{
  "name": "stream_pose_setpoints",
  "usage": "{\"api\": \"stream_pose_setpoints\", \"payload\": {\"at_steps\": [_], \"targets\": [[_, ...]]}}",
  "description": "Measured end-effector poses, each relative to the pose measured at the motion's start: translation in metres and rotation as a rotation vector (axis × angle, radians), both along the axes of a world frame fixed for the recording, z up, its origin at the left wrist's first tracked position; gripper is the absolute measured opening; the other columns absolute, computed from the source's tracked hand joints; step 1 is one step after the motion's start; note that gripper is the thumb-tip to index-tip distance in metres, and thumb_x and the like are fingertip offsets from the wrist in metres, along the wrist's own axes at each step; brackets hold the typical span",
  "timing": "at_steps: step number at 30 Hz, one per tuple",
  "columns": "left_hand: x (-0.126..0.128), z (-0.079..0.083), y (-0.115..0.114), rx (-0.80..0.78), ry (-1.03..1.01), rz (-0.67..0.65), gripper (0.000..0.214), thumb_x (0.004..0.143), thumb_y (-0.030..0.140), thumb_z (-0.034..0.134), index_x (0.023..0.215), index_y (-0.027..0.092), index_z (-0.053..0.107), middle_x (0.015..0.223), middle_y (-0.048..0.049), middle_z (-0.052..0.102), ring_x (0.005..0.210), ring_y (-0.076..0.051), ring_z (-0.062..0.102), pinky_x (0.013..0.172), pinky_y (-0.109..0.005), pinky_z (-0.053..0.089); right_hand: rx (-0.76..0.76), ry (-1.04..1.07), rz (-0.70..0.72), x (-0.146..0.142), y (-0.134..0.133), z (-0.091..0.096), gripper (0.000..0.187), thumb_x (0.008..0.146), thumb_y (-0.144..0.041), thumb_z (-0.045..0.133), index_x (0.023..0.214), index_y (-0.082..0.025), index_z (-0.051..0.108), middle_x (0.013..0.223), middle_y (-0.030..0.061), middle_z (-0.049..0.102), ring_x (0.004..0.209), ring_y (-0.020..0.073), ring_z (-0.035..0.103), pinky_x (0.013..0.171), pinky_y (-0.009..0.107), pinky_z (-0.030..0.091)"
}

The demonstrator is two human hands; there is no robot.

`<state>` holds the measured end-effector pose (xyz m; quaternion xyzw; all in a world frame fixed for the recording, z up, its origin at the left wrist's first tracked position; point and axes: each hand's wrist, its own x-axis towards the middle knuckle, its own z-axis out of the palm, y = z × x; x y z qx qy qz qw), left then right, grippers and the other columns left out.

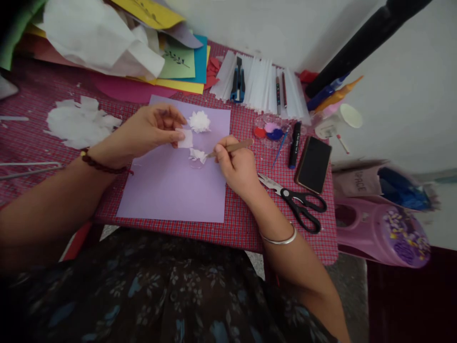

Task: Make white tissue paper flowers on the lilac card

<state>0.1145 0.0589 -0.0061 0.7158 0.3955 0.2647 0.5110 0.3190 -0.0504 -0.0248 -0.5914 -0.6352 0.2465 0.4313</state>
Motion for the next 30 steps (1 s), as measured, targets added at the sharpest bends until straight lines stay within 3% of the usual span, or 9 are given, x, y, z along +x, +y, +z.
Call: {"api": "stream_pose_setpoints", "payload": {"at_steps": [4,11,16,21,26,30], "targets": [[-0.001,0.003,-0.002,-0.02,-0.001,-0.07,0.011,0.075,0.011,0.069,0.07,0.016,0.06,0.059,0.0011,0.059,0.057,-0.01,0.052,0.057,-0.026,0.041,-0.011,0.024,0.014,0.001,0.001,0.002,0.028,0.098,-0.043,0.05,0.082,-0.023,0.06,0.072,0.0002,0.064,0.064,0.0124,0.06,0.059,0.025,0.044],[-0.004,-0.005,0.0,0.055,0.014,-0.108,0.002,0.074,0.015,0.069,0.074,0.014,0.068,0.065,0.0005,0.061,0.063,-0.01,0.052,0.061,-0.025,0.039,0.022,0.114,0.016,-0.001,-0.006,0.01,0.032,0.099,-0.044,0.048,0.078,-0.023,0.059,0.064,-0.0018,0.059,0.058,0.011,0.057,0.059,0.025,0.045],[-0.005,-0.007,0.003,0.105,0.003,-0.132,0.007,0.073,0.019,0.069,0.074,0.013,0.066,0.066,0.0001,0.061,0.062,-0.008,0.051,0.058,-0.023,0.037,0.062,0.053,0.123,-0.003,-0.003,0.001,0.036,0.099,-0.048,0.047,0.079,-0.021,0.059,0.067,-0.0007,0.062,0.06,0.0116,0.058,0.059,0.026,0.045],[-0.005,-0.003,0.003,0.063,0.051,-0.147,0.005,0.079,0.02,0.064,0.078,0.015,0.061,0.058,0.0028,0.052,0.053,-0.007,0.048,0.053,-0.021,0.036,0.102,-0.036,0.127,0.001,0.001,-0.005,0.037,0.1,-0.047,0.046,0.079,-0.02,0.06,0.069,0.0001,0.062,0.059,0.0112,0.056,0.056,0.025,0.042],[-0.005,-0.002,-0.003,0.01,0.083,-0.322,0.01,0.078,0.025,0.066,0.08,0.015,0.066,0.058,0.0021,0.054,0.051,-0.007,0.046,0.051,-0.021,0.033,0.114,-0.028,0.109,0.002,0.002,-0.003,0.037,0.1,-0.047,0.047,0.078,-0.02,0.06,0.069,-0.0002,0.062,0.058,0.0106,0.056,0.056,0.025,0.043],[0.004,-0.006,-0.009,0.074,0.101,-0.411,0.015,0.076,0.027,0.065,0.078,0.014,0.071,0.065,-0.0002,0.063,0.057,-0.008,0.05,0.054,-0.021,0.034,0.119,0.098,0.05,0.001,-0.001,0.003,0.037,0.099,-0.049,0.048,0.078,-0.021,0.058,0.06,-0.003,0.058,0.053,0.0095,0.054,0.053,0.024,0.043]]}}
